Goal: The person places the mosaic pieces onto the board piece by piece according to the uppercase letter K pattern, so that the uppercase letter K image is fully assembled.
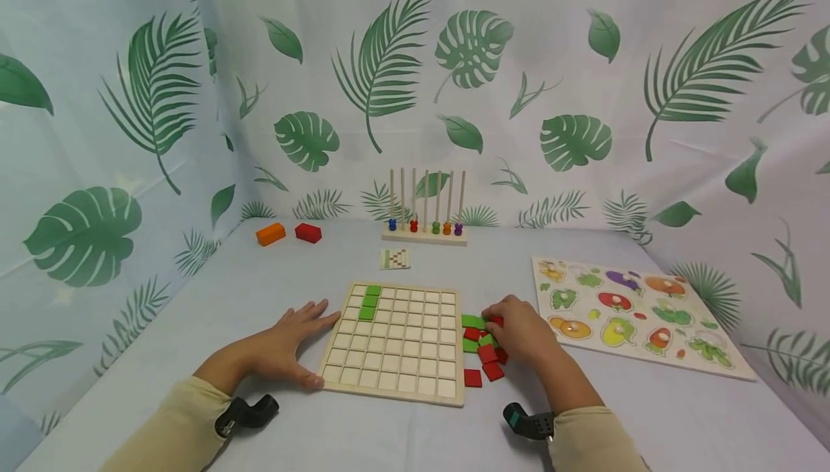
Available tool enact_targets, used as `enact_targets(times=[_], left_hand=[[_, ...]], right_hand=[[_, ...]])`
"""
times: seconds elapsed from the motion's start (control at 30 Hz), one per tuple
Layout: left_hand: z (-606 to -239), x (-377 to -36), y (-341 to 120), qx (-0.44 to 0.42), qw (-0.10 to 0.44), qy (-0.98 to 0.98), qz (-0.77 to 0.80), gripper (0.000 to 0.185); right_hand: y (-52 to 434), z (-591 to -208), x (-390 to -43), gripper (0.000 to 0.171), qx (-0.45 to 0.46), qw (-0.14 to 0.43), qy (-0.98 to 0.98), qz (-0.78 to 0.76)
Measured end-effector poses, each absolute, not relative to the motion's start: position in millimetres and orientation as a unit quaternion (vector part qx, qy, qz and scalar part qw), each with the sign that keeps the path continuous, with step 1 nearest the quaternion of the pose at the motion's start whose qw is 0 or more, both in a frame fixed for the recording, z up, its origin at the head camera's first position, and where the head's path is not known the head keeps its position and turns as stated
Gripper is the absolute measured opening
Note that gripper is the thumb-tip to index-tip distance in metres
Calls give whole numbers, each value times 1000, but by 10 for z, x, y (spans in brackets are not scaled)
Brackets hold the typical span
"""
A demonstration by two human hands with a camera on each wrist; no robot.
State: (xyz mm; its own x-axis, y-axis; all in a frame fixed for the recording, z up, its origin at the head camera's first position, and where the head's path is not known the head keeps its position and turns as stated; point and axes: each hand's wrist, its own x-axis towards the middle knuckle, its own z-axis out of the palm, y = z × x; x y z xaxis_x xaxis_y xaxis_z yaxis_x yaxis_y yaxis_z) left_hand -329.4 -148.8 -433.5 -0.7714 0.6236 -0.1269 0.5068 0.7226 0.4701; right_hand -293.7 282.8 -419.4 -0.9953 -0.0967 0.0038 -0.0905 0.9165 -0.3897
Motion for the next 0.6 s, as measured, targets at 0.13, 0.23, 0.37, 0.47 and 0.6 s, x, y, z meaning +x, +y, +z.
enact_targets(times=[0.13, 0.23, 0.37, 0.47, 0.6], left_hand=[[-4323, -3293, -1491, 314, 139, 915, 213, 117], [-4319, -3292, -1484, 315, 138, 914, 213, 117], [-4331, -3294, -1485, 314, 137, 916, 211, 117], [-4335, -3295, -1485, 314, 136, 916, 209, 117], [-4334, -3294, -1484, 311, 135, 917, 208, 117]], right_hand=[[2819, -4200, -2934, 26, -45, 5, 979, -201], [2822, -4196, -2924, 25, -45, 4, 978, -204], [2814, -4186, -2914, 23, -43, 2, 976, -216], [2810, -4177, -2908, 22, -33, 1, 972, -233], [2820, -4176, -2899, 22, -19, -3, 966, -256]])
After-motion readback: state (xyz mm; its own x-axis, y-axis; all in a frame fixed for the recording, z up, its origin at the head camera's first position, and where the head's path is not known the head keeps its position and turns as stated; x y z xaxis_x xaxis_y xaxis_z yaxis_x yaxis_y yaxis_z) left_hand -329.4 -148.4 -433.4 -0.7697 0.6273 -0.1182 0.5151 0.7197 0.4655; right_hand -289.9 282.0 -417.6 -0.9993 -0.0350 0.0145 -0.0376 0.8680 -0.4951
